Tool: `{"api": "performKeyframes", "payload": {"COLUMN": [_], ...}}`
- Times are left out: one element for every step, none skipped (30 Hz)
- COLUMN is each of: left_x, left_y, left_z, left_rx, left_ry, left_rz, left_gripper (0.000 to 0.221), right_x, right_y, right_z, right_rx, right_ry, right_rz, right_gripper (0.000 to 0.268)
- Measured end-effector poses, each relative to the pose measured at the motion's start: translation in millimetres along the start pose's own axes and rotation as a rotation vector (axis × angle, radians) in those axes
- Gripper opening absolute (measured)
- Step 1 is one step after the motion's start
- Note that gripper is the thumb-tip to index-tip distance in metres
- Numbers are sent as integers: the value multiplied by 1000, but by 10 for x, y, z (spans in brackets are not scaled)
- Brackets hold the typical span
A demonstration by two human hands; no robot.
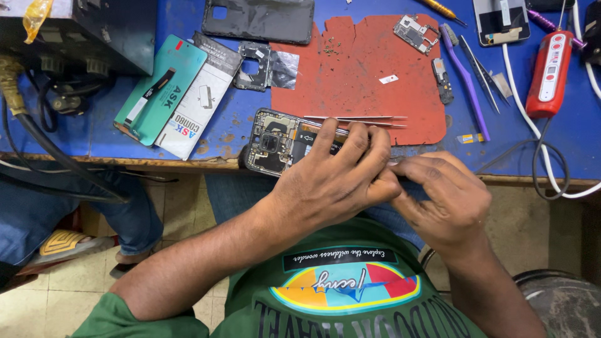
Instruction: The person removes the back cover of a mobile phone, detaches internal components including the battery and motherboard using tweezers and a screwdriver, then connects a new screen to the motherboard and tests the display.
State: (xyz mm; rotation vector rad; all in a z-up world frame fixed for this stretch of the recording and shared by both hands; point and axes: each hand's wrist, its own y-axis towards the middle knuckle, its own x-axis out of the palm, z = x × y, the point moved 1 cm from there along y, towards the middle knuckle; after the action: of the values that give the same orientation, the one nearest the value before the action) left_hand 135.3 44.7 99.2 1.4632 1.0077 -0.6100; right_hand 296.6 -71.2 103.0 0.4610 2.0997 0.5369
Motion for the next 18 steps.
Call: {"api": "performKeyframes", "payload": {"left_x": [4, 7, 7, 9, 10, 9, 9, 11, 14, 15, 14, 12, 10, 8, 7, 7, 4, 2], "left_y": [-3, -5, -7, -8, -10, -15, -18, -20, -20, -22, -24, -27, -29, -33, -37, -40, -45, -47], "left_z": [2, 4, 7, 7, 7, 7, 7, 7, 8, 10, 12, 11, 8, 6, 4, 3, 3, 4], "left_rx": [0, -1, -2, -2, 0, 2, 4, 3, 1, 0, -1, -2, -3, -1, 2, 5, 1, -2], "left_ry": [4, 6, 7, 10, 10, 9, 8, 1, -6, -13, -15, -16, -18, -18, -18, -19, -33, -49], "left_rz": [2, 0, -2, -3, -5, -7, -9, -8, -6, -5, -5, -5, -5, -9, -12, -15, -16, -17], "left_gripper": [19, 19, 19, 20, 20, 20, 20, 19, 19, 19, 19, 19, 19, 19, 19, 19, 19, 19], "right_x": [2, 3, 3, 4, 6, 7, 7, 8, 10, 11, 13, 15, 20, 28, 32, 34, 38, 39], "right_y": [-3, -6, -8, -7, -6, -6, -8, -10, -12, -13, -13, -11, -7, -3, 0, 0, -1, -1], "right_z": [1, 2, 2, 4, 5, 3, 0, -3, -5, -6, -6, -5, -3, 0, 2, 1, -1, -2], "right_rx": [1, 3, 5, 6, 7, 9, 14, 18, 22, 27, 31, 34, 31, 28, 25, 26, 27, 29], "right_ry": [0, 0, 0, 1, 2, 3, 6, 9, 12, 15, 17, 20, 28, 36, 44, 38, 32, 24], "right_rz": [-2, -4, -6, -7, -7, -8, -10, -13, -15, -16, -17, -18, -15, -13, -11, -17, -23, -29], "right_gripper": [24, 25, 25, 25, 25, 25, 26, 26, 27, 27, 27, 27, 27, 28, 28, 27, 27, 26]}}
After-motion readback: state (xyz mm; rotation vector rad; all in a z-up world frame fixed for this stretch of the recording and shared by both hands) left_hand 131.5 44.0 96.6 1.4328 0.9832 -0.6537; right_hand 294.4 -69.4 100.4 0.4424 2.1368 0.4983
